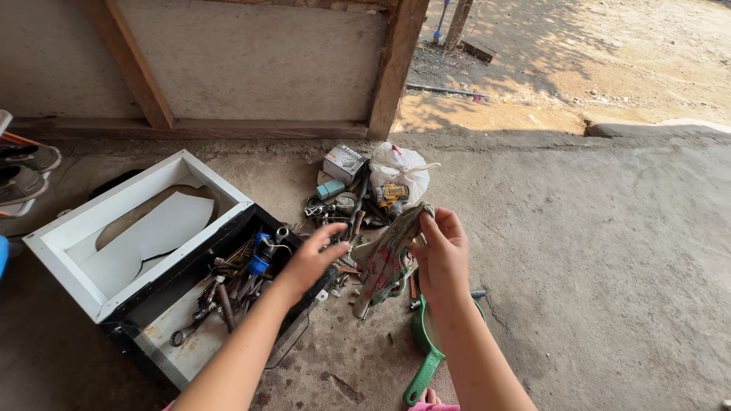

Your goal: The person wipes several tools and small objects with a cloth. They handle pliers, a small black device with wires, and a blue plastic object, cleaning each one before placing it back into a white box.

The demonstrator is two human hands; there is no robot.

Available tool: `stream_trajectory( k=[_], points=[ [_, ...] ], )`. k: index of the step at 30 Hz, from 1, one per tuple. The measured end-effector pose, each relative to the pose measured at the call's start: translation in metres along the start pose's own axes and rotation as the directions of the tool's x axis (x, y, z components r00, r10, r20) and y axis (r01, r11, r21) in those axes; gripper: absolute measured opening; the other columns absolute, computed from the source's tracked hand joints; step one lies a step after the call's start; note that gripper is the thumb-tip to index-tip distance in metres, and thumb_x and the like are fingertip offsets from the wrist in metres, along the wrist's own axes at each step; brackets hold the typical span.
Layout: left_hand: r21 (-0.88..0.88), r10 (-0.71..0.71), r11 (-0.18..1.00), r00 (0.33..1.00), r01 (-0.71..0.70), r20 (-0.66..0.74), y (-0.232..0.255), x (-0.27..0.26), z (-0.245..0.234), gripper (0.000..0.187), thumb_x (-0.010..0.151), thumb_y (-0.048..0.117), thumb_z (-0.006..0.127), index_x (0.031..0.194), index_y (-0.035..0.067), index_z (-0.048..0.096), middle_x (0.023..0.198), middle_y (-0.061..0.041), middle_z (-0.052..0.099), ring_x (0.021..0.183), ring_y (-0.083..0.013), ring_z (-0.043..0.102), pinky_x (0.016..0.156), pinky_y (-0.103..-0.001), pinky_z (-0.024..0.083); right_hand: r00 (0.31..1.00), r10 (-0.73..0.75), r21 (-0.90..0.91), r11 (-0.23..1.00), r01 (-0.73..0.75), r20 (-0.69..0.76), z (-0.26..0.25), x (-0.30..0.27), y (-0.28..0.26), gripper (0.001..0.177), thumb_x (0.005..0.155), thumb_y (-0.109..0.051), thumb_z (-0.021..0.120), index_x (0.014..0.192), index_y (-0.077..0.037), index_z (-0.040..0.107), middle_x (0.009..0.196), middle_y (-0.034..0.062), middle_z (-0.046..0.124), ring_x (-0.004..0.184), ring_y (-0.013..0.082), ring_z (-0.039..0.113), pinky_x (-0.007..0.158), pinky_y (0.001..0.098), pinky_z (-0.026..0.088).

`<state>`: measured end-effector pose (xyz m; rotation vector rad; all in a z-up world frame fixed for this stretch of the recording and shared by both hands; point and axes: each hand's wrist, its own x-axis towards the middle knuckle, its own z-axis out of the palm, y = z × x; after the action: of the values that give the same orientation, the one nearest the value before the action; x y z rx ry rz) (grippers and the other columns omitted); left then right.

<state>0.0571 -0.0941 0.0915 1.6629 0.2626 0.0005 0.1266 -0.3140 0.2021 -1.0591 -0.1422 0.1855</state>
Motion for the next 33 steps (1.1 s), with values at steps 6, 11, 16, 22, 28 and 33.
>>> stream_trajectory(
  k=[6, 11, 16, 22, 28, 33],
  points=[
    [0.094, 0.435, 0.890, 0.893, -0.446, 0.116, 0.038, 0.050, 0.089, 0.037, 0.090, 0.020, 0.070, 0.123, 0.003, 0.070, 0.120, -0.011, 0.072, 0.111, -0.0203, 0.065, 0.095, -0.034, 0.051, 0.958, -0.283, -0.531, 0.807, 0.259, 0.039, -0.026, 0.004, -0.041, 0.017, 0.103, -0.017, 0.067, 0.107, -0.002, 0.061, 0.097, 0.0048, 0.067, 0.087, 0.0104, 0.060, 0.074, 0.0302, 0.052],
    [-0.100, 0.470, 0.881, 0.880, -0.462, 0.071, 0.088, 0.093, 0.098, 0.027, 0.101, 0.011, 0.056, 0.120, 0.002, 0.074, 0.105, -0.003, 0.080, 0.095, -0.0085, 0.070, 0.086, -0.024, 0.056, 0.996, 0.030, -0.702, 0.707, -0.080, -0.082, -0.048, 0.007, -0.069, 0.033, 0.089, -0.023, 0.074, 0.112, -0.008, 0.055, 0.086, 0.0055, 0.072, 0.076, 0.0098, 0.067, 0.067, 0.0317, 0.055],
    [-0.060, 0.460, 0.880, 0.812, -0.471, 0.359, 0.107, 0.137, 0.115, 0.031, 0.096, 0.014, 0.062, 0.123, 0.006, 0.073, 0.108, -0.006, 0.078, 0.097, -0.0104, 0.070, 0.087, -0.027, 0.056, 0.989, 0.115, -0.739, 0.658, -0.146, -0.093, -0.069, 0.022, -0.049, 0.027, 0.090, -0.025, 0.072, 0.107, -0.004, 0.073, 0.088, 0.0032, 0.077, 0.078, 0.0089, 0.068, 0.072, 0.0301, 0.057],
    [0.073, 0.199, 0.975, 0.974, -0.208, 0.109, -0.055, 0.220, 0.118, 0.040, 0.094, 0.037, 0.065, 0.120, 0.008, 0.073, 0.113, -0.009, 0.079, 0.105, -0.0183, 0.073, 0.093, -0.033, 0.054, 0.988, 0.007, -0.338, 0.939, -0.060, -0.156, -0.102, 0.039, -0.043, 0.032, 0.097, -0.031, 0.071, 0.103, 0.000, 0.072, 0.091, 0.0043, 0.074, 0.083, 0.0105, 0.066, 0.077, 0.0294, 0.054],
    [0.607, -0.205, 0.750, 0.965, 0.263, -0.164, -0.240, 0.242, 0.119, 0.025, 0.093, 0.030, 0.062, 0.110, 0.018, 0.076, 0.115, -0.009, 0.074, 0.107, -0.0307, 0.070, 0.094, -0.043, 0.055, 0.960, 0.041, -0.135, 0.988, -0.081, -0.279, -0.115, 0.039, -0.047, 0.028, 0.099, -0.025, 0.065, 0.107, 0.003, 0.068, 0.095, 0.0095, 0.074, 0.084, 0.0161, 0.068, 0.076, 0.0374, 0.055],
    [0.780, -0.153, 0.578, 0.971, 0.240, -0.186, -0.271, 0.256, 0.131, 0.024, 0.094, 0.021, 0.059, 0.116, 0.014, 0.063, 0.123, -0.010, 0.063, 0.113, -0.0297, 0.065, 0.093, -0.042, 0.057, 0.939, 0.063, -0.178, 0.975, -0.130, -0.337, -0.121, 0.049, -0.041, 0.031, 0.096, -0.023, 0.063, 0.108, 0.005, 0.070, 0.096, 0.0123, 0.076, 0.087, 0.0176, 0.070, 0.079, 0.0378, 0.056]
  ],
)
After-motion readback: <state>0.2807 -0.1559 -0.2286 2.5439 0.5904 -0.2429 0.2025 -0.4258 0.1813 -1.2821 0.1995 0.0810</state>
